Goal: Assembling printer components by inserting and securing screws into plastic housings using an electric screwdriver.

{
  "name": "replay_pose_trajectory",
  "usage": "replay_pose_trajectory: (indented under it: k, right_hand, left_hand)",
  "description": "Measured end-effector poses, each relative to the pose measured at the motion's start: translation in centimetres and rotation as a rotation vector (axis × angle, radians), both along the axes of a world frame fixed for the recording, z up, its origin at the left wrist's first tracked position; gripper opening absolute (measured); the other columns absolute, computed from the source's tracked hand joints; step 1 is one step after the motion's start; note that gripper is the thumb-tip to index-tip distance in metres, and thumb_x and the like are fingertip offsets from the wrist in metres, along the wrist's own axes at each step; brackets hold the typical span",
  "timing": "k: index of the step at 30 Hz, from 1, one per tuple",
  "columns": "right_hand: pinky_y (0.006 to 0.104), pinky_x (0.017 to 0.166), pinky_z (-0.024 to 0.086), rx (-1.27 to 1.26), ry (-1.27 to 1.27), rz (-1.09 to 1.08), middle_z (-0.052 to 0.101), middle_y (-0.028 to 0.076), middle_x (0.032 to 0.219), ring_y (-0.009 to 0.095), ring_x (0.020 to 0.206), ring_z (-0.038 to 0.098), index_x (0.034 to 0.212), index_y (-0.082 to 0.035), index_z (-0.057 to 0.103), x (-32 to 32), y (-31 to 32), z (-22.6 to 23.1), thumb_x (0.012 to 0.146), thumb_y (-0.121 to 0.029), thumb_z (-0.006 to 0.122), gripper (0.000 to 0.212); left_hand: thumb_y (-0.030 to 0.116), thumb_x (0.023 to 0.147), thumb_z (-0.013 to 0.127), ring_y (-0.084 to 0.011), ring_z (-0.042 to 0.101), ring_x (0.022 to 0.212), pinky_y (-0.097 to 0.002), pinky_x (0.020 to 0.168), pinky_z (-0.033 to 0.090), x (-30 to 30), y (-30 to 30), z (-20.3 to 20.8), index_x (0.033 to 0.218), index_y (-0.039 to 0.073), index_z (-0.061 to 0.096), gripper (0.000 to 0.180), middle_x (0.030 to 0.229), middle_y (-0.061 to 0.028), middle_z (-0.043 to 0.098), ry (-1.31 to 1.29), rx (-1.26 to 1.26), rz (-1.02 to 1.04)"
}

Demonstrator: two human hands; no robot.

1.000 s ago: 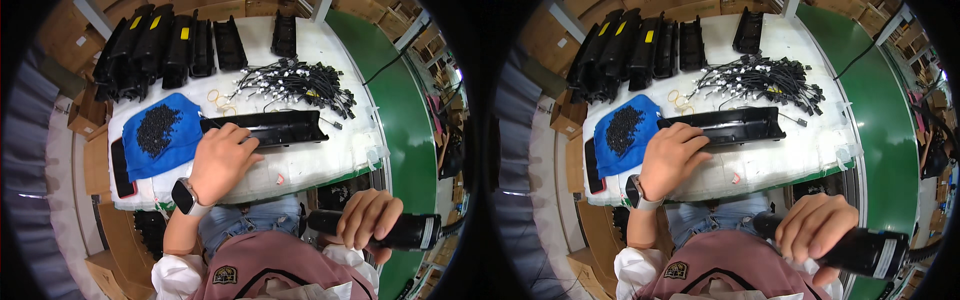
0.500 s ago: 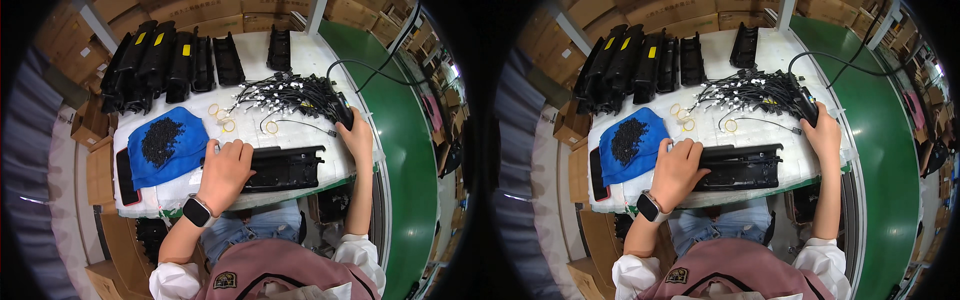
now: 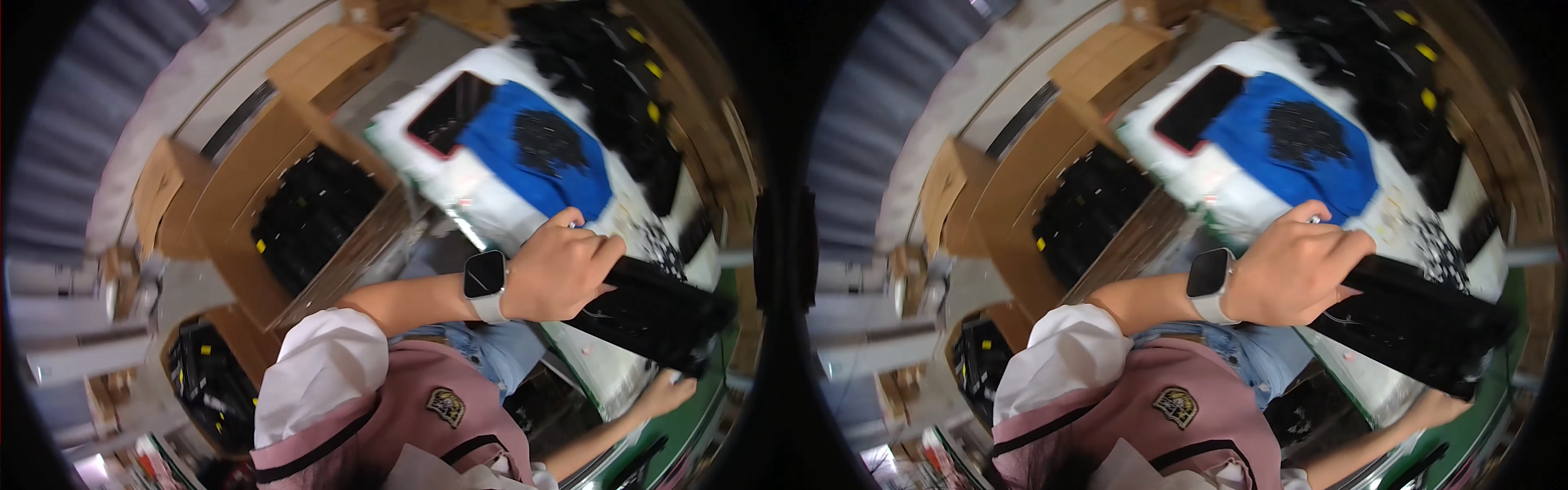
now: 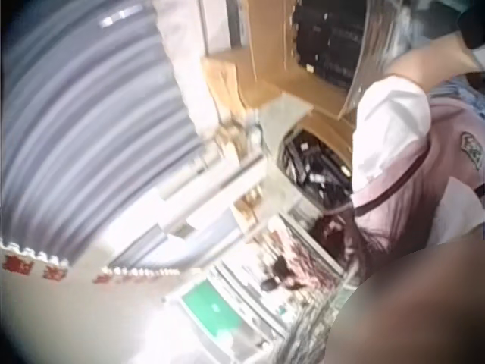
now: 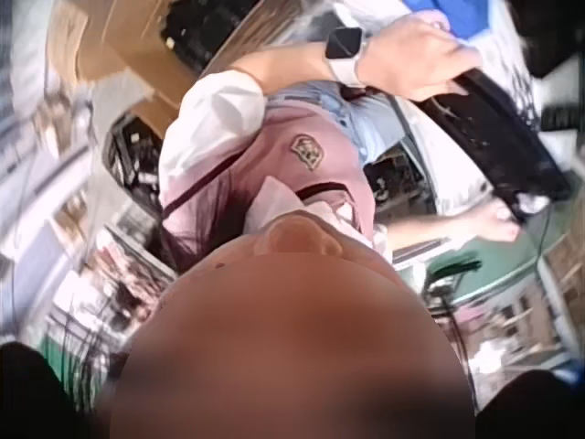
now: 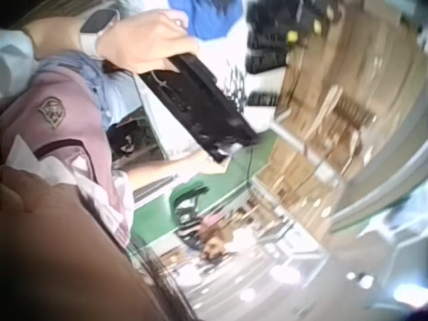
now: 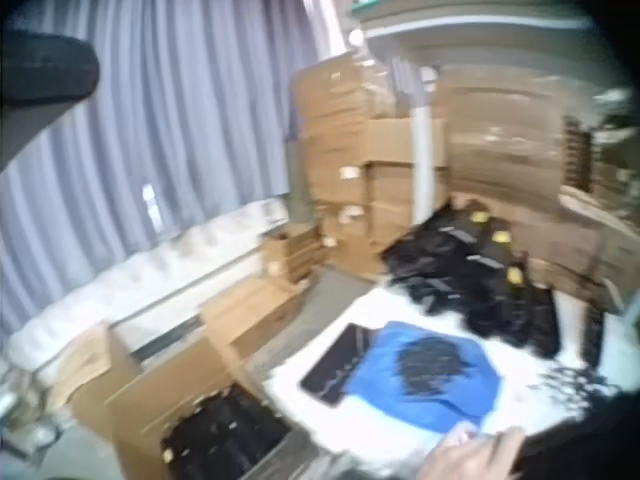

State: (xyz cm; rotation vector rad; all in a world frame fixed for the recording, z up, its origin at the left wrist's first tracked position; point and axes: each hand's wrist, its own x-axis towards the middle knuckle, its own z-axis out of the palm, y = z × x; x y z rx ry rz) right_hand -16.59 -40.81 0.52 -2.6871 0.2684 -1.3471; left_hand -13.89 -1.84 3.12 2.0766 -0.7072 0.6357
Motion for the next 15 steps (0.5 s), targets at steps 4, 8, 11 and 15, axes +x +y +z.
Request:
replay_pose_trajectory:
  k: [4, 8, 11, 15]
  right_hand:
    - [0.0293, 0.085, 0.048, 0.262, -0.086, 0.403, 0.060, 0.012, 0.112, 0.018, 0.096, 0.058, 0.117, 0.005, 0.058, 2.6, 9.1, 2.7, 0.091, -0.007, 0.063, 0.029]
    - [0.0302, 0.087, 0.047, 0.229, 0.044, 0.726, 0.058, 0.013, 0.114, 0.020, 0.101, 0.057, 0.115, 0.007, 0.055, 2.4, 18.6, 3.7, 0.094, 0.000, 0.054, 0.022]
    - [0.0302, 0.080, 0.048, 0.149, 0.174, 0.936, 0.057, 0.014, 0.111, 0.023, 0.101, 0.057, 0.110, 0.004, 0.059, 2.9, 26.0, 2.2, 0.088, 0.000, 0.058, 0.023]
    - [0.0347, 0.080, 0.047, 0.021, 0.430, 1.041, 0.056, 0.017, 0.108, 0.029, 0.099, 0.055, 0.105, 0.001, 0.059, 2.7, 34.5, -0.1, 0.078, -0.004, 0.066, 0.028]
  left_hand:
    - [0.024, 0.086, 0.062, -0.0431, 0.060, 0.090, -0.0432, 0.074, 0.048, -5.0, 9.5, -3.2, 0.115, -0.003, 0.045, 0.043, 0.092, -0.0262, 0.062, 0.127, -0.421, 0.227]
    - [0.030, 0.089, 0.062, -0.0233, 0.064, 0.094, -0.0342, 0.085, 0.048, -11.5, 17.5, -10.5, 0.121, -0.007, 0.049, 0.050, 0.102, -0.0192, 0.065, 0.542, -0.759, 0.581]
    - [0.026, 0.091, 0.061, -0.0208, 0.062, 0.095, -0.0328, 0.085, 0.047, -16.0, 24.4, -20.7, 0.120, -0.007, 0.052, 0.045, 0.103, -0.0140, 0.067, 0.645, -1.033, 0.924]
    - [0.017, 0.092, 0.058, -0.0197, 0.061, 0.094, -0.0311, 0.084, 0.047, -18.9, 32.4, -32.3, 0.114, -0.007, 0.057, 0.033, 0.106, -0.0112, 0.065, 0.875, -1.222, 1.118]
